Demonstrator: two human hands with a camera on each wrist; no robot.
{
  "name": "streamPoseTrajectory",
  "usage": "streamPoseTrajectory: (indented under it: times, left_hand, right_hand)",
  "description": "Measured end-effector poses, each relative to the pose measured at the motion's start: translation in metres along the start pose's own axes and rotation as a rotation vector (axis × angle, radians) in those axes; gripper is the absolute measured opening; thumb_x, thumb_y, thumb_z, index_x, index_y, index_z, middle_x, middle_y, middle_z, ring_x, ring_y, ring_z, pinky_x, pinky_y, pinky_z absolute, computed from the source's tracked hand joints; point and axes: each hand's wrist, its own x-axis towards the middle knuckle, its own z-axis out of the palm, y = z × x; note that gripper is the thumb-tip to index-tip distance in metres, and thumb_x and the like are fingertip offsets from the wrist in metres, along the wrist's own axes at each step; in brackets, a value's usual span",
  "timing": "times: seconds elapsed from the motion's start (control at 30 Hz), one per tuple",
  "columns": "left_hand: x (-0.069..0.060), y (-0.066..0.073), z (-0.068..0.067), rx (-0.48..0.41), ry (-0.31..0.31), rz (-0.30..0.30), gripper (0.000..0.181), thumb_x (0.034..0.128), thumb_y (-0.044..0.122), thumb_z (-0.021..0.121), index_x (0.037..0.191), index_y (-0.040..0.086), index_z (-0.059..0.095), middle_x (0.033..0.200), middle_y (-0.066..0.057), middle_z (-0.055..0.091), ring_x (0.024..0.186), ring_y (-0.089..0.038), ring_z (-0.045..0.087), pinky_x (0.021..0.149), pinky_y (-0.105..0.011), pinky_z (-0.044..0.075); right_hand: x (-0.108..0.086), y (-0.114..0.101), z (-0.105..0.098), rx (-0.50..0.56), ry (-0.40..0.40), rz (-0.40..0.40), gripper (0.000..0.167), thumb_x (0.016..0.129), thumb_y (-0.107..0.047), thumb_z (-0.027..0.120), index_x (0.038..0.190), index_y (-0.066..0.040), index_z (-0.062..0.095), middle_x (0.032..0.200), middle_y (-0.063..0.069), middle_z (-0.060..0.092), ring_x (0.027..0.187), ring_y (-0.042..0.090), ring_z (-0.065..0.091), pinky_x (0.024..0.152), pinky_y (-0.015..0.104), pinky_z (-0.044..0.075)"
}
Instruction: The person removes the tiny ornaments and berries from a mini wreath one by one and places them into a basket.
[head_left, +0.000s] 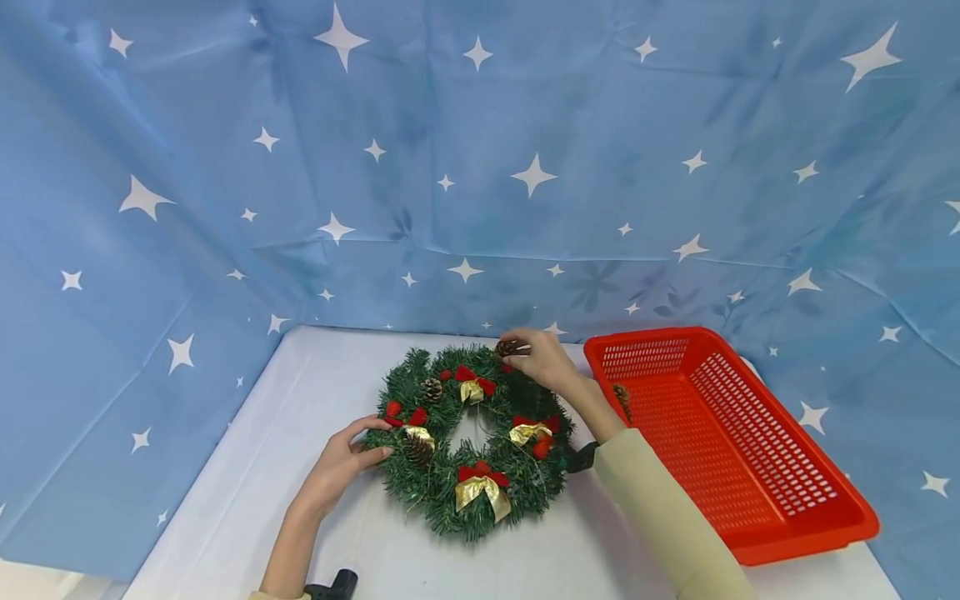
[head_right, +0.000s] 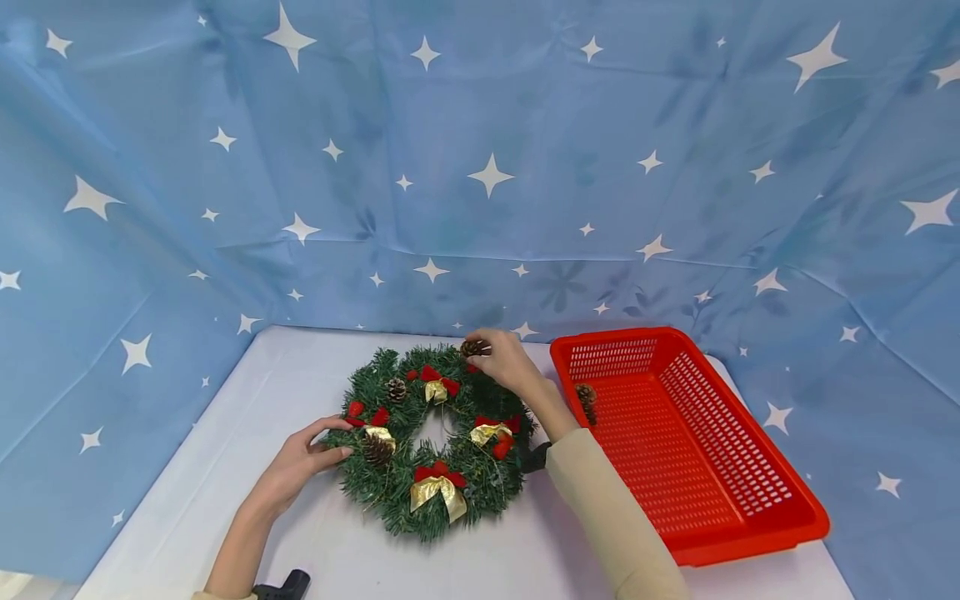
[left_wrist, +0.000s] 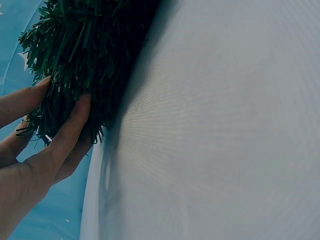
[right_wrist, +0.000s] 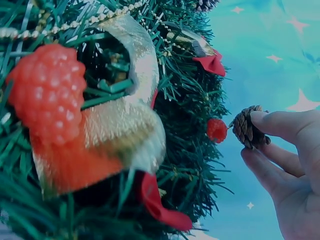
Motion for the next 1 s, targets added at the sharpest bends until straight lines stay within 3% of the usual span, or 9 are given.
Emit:
streamPoseTrajectory:
  times: [0.37,0.8,1.0]
  left_hand:
    - [-0.001,0.0,0.0,-0.022,-0.005,0.001,0.042,0.0957,0.013,0.073,0.136,0.011,0.061,0.169,-0.017,0.022,0.121,-0.03,0.063,0.096,-0.041,0.056]
    - [-0.001,0.0,0.0,-0.004,-0.009,0.007,0.043,0.0956,0.014,0.073,0.136,0.011,0.061,0.169,-0.018,0.023,0.121,-0.031,0.063,0.093,-0.04,0.055]
    - [-0.002,0.001,0.0,0.005,-0.005,0.002,0.043,0.0953,0.015,0.074,0.136,0.011,0.062,0.169,-0.018,0.023,0.118,-0.029,0.063,0.091,-0.039,0.055]
  right_hand:
    - [-0.009,-0.004,-0.013,0.001,-0.008,-0.012,0.036,0.094,-0.005,0.073,0.129,0.0,0.068,0.124,0.022,0.07,0.114,0.039,0.07,0.093,0.047,0.06]
    - [-0.019,-0.004,-0.022,-0.001,0.027,-0.003,0.035,0.092,-0.002,0.075,0.126,-0.001,0.07,0.121,0.022,0.072,0.111,0.037,0.072,0.089,0.042,0.061]
    - [-0.024,-0.002,-0.027,-0.022,0.046,-0.047,0.034,0.091,-0.002,0.076,0.124,0.001,0.071,0.12,0.023,0.072,0.109,0.039,0.072,0.089,0.043,0.061]
